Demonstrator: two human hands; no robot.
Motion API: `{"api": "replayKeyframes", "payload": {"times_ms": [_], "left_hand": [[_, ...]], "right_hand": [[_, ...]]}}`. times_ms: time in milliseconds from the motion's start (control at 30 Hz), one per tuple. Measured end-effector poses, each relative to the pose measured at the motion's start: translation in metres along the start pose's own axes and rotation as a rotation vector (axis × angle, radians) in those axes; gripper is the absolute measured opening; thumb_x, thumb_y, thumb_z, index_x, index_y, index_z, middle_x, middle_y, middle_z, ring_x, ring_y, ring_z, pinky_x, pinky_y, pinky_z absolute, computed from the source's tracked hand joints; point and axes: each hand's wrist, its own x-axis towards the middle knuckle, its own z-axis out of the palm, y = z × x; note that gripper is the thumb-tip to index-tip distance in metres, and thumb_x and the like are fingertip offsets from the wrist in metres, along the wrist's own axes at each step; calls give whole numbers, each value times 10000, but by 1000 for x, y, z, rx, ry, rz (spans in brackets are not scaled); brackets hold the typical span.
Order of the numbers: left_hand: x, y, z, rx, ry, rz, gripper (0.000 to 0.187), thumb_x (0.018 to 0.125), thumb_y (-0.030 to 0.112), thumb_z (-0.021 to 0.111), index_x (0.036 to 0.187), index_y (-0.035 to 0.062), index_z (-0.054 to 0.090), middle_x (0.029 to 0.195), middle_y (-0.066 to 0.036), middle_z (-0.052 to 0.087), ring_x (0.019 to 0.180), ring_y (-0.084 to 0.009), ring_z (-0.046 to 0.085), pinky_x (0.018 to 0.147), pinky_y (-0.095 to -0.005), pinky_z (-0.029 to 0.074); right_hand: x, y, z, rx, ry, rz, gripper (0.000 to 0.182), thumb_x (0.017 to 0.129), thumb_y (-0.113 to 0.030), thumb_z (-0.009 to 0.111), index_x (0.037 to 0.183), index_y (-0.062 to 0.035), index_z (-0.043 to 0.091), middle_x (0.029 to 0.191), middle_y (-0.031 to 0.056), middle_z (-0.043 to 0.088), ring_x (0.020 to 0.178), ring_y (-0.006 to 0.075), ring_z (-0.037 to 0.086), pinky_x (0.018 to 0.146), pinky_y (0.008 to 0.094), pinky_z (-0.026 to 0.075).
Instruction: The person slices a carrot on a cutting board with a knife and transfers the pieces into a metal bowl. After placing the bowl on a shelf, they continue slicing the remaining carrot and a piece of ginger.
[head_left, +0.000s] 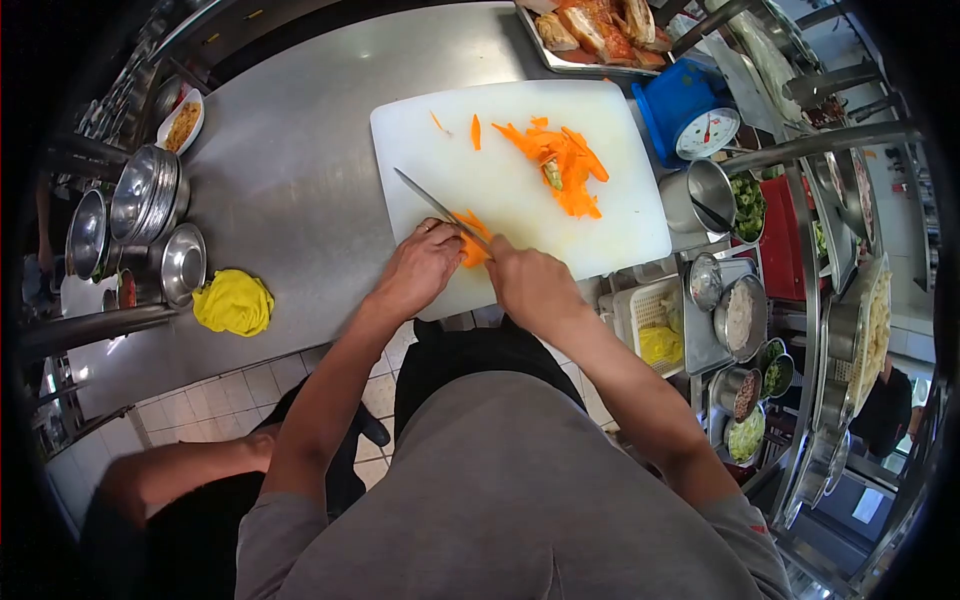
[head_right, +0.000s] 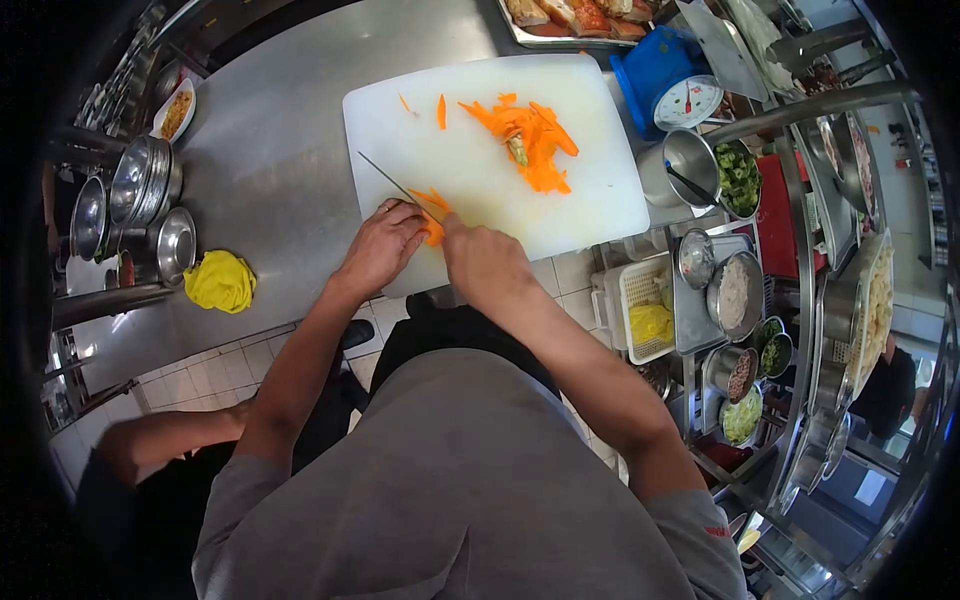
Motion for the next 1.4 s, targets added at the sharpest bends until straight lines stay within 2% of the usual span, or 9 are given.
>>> {"api": "replayKeyframes", "payload": {"times_ms": [100,333,433,500,733,833,900,1033,1400], "left_hand": [[-3,-2,2,-35,19,15,156,916,123,645,967,-7,714,1072,-117,666,1109,-323,583,980,-417,500],[-3,-6,-4,-21,4,48,119,897,101,635,924,11,708,1050,-90,673,1094,-304,591,948,-400,516],[-8,-7,-1,-17,26,87,112,877,93,631,913,17,706,1047,-85,674,1082,-300,597,940,-395,519],[-7,-8,-3,-11,42,97,112,868,90,628,909,21,706,1047,-82,675,1075,-298,601,937,-396,520],[-12,-13,-1,20,48,123,115,855,90,620,908,31,703,992,-73,663,1046,-273,614,881,-392,533],[-11,-17,-3,31,18,125,122,854,91,621,919,36,708,990,-68,664,1040,-266,618,874,-387,536],[-10,-18,-4,29,9,135,122,854,92,620,918,38,709,992,-65,666,1035,-264,621,874,-386,537],[-15,-21,1,28,71,161,114,848,85,633,916,40,714,986,-67,667,1013,-263,629,863,-383,541],[-11,-15,-3,-1,104,215,78,856,70,652,882,16,702,970,-97,672,988,-280,630,857,-393,541]], "right_hand": [[-5,2,17,-15,24,-4,209,1002,-218,559,1033,-11,561,698,221,686,685,418,716,633,502,590],[-7,-11,10,-53,39,-21,196,992,-204,580,1019,-11,563,695,224,684,675,405,719,603,485,592],[-11,-12,20,-34,-1,71,195,992,-204,582,1013,-12,562,702,230,685,671,407,717,605,492,591],[7,-10,34,15,115,22,208,979,-202,614,1008,-8,545,680,260,662,646,463,678,598,562,552],[-13,-22,26,1,38,100,204,987,-202,608,1015,-10,543,645,252,646,624,459,669,573,552,549],[7,-17,47,35,153,60,203,988,-200,604,1014,-8,541,642,260,643,635,464,670,583,561,546],[9,-20,32,16,100,20,194,987,-199,578,1010,-7,560,702,249,680,661,421,707,605,508,583],[-19,-30,17,-34,-16,84,206,989,-206,574,1017,-2,562,707,255,680,674,431,706,618,514,583],[16,-14,44,130,139,34,221,986,-217,573,1053,-7,577,726,250,687,701,471,686,669,555,562]]}}
